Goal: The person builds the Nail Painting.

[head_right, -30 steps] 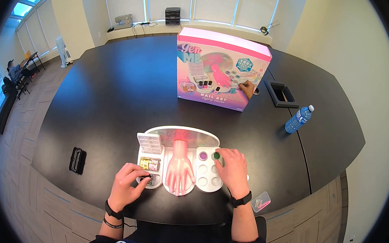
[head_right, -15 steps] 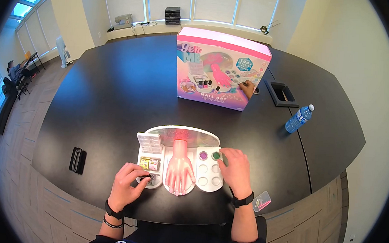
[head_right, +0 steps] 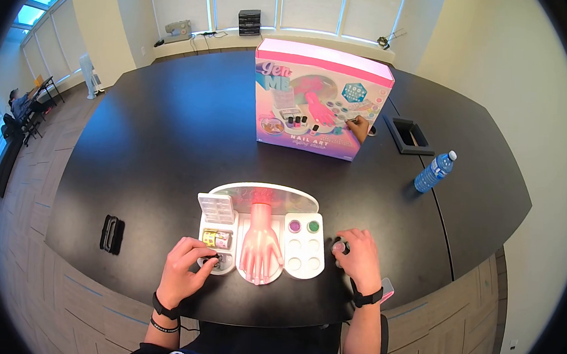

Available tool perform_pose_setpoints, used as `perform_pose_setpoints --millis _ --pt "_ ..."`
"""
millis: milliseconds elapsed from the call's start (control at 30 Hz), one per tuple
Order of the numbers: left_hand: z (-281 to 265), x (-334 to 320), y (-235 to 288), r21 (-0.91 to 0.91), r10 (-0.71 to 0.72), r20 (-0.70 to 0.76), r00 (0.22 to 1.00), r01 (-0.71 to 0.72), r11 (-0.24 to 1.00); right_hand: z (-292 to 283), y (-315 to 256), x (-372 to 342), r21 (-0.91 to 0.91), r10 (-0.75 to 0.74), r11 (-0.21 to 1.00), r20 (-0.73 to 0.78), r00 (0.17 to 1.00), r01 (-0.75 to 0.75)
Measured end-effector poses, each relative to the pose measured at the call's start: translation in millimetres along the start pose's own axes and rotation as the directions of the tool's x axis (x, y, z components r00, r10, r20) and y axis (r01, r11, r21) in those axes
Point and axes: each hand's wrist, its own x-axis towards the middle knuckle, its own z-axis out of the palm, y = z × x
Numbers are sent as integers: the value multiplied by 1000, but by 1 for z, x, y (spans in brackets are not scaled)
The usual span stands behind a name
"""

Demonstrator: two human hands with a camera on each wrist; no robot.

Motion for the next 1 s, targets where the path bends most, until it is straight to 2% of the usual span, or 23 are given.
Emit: perform_pose_setpoints --millis 367,667,833,1000 --pt "2 1 0 20 -19 -5 1000 19 1000 1 3 -5 36 25 999 32 999 -26" --pt "-1 7 3 44 5 -28 1000 -3 999 -5 -9 -3 33 -4 999 -62 998 6" --pt "0 14 6 66 17 -20 1000 -16 998 -6 -30 -1 -22 -138 990 -166 976 136" --pt "1 16 7 77 22 -17 1000 -20 997 -7 -57 0 26 -186 982 -101 977 189"
